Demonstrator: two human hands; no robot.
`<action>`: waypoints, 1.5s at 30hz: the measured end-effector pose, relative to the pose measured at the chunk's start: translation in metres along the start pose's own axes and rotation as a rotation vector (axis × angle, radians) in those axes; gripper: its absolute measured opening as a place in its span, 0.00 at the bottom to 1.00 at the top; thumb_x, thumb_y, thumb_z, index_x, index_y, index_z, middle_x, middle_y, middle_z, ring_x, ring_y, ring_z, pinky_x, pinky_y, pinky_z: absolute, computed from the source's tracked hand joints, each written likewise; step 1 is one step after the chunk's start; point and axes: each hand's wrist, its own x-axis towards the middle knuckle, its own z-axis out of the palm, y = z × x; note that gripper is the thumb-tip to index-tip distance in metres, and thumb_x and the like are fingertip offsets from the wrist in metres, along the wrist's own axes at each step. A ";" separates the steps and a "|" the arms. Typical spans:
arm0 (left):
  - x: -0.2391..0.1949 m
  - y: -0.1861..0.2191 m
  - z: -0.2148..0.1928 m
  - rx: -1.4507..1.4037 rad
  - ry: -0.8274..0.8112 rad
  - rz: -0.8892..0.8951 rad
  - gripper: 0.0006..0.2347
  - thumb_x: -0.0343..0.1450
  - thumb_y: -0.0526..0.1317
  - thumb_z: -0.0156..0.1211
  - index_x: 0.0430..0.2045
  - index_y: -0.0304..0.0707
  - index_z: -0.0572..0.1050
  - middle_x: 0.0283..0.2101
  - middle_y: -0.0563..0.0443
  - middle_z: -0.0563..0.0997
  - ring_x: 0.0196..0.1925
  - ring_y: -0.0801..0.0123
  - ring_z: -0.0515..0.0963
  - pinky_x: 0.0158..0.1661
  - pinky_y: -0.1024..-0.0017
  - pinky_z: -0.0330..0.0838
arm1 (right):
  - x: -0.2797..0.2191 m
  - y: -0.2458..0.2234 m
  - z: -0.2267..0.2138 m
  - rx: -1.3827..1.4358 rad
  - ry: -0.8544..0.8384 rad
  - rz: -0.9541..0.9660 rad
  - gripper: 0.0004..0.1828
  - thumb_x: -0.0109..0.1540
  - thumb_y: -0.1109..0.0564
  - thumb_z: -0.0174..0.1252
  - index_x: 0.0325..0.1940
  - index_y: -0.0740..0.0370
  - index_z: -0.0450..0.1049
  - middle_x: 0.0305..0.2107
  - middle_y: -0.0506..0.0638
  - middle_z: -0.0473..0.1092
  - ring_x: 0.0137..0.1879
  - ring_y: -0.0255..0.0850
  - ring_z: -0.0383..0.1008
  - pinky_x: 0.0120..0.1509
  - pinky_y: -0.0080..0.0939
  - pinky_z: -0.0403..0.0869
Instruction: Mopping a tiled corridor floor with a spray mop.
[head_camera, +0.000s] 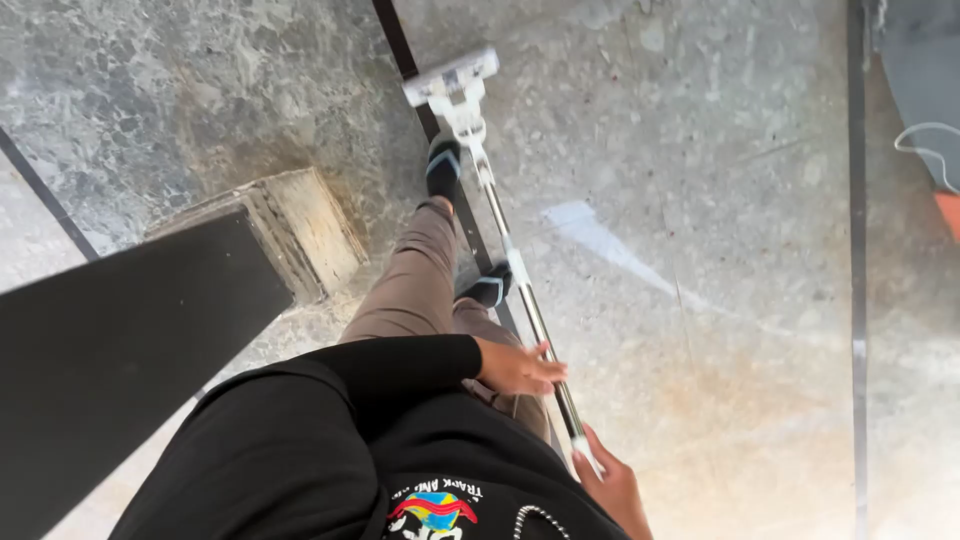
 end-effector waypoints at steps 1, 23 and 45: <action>0.004 0.012 0.007 0.004 -0.003 -0.002 0.29 0.78 0.59 0.34 0.73 0.44 0.54 0.80 0.51 0.45 0.80 0.46 0.25 0.74 0.50 0.29 | -0.006 0.027 -0.006 0.005 0.001 -0.001 0.29 0.63 0.51 0.61 0.70 0.51 0.70 0.21 0.42 0.70 0.26 0.29 0.63 0.29 0.35 0.68; -0.177 -0.050 -0.266 0.477 1.255 -0.330 0.31 0.77 0.50 0.53 0.70 0.26 0.53 0.72 0.26 0.57 0.74 0.33 0.55 0.67 0.41 0.50 | 0.199 -0.386 0.136 0.836 -0.409 -0.231 0.30 0.68 0.59 0.44 0.77 0.53 0.62 0.28 0.50 0.70 0.19 0.33 0.59 0.20 0.33 0.58; -0.046 0.137 -0.086 -1.162 0.665 -0.163 0.18 0.77 0.50 0.46 0.55 0.38 0.67 0.47 0.53 0.80 0.43 0.68 0.82 0.40 0.68 0.75 | 0.125 -0.231 -0.065 0.071 -0.637 -0.283 0.37 0.70 0.53 0.52 0.82 0.51 0.48 0.28 0.44 0.69 0.27 0.29 0.62 0.30 0.32 0.66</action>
